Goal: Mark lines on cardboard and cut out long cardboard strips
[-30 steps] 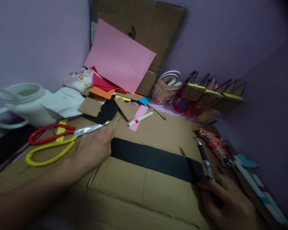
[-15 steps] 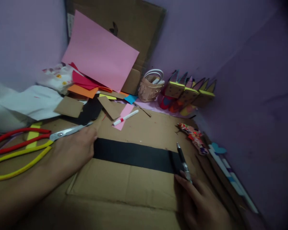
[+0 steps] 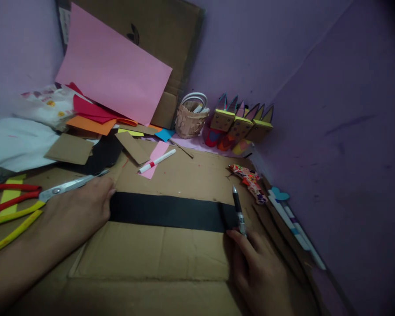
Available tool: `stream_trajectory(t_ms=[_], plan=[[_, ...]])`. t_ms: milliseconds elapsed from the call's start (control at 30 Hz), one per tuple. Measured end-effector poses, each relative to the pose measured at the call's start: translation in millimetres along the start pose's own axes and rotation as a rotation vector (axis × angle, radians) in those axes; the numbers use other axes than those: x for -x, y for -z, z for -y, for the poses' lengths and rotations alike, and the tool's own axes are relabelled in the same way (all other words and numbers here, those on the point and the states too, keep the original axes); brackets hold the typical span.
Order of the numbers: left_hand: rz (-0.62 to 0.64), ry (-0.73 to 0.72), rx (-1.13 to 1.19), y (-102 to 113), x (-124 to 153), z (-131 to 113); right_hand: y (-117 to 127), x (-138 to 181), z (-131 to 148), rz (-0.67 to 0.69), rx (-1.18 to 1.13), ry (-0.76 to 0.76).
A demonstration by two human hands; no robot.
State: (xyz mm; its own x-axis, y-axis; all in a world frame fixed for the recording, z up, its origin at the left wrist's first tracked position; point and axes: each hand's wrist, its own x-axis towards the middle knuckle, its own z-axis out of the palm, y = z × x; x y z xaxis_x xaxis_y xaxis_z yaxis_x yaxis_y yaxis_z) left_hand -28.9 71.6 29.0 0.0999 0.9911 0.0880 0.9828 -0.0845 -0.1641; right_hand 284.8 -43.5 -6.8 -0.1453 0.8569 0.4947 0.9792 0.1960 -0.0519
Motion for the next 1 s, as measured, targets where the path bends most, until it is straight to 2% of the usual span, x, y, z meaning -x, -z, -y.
stream_trajectory(t_ms=[267, 533, 700, 833, 1000], plan=[[0.039, -0.009, 0.027, 10, 3, -2, 1, -1, -2, 0.023, 0.015, 0.063], [0.037, 0.012, 0.090, -6, 0, 4, 6, -2, -12, 0.115, 0.048, 0.108], [0.040, -0.003, 0.103, -1, 0, 1, 10, -31, -4, 0.130, 0.084, 0.056], [0.069, -0.011, 0.101, 4, 0, -1, 4, -61, 9, 0.084, 0.121, 0.113], [0.062, -0.031, 0.111, 1, 1, -1, -13, -98, 29, 0.028, -0.197, 0.303]])
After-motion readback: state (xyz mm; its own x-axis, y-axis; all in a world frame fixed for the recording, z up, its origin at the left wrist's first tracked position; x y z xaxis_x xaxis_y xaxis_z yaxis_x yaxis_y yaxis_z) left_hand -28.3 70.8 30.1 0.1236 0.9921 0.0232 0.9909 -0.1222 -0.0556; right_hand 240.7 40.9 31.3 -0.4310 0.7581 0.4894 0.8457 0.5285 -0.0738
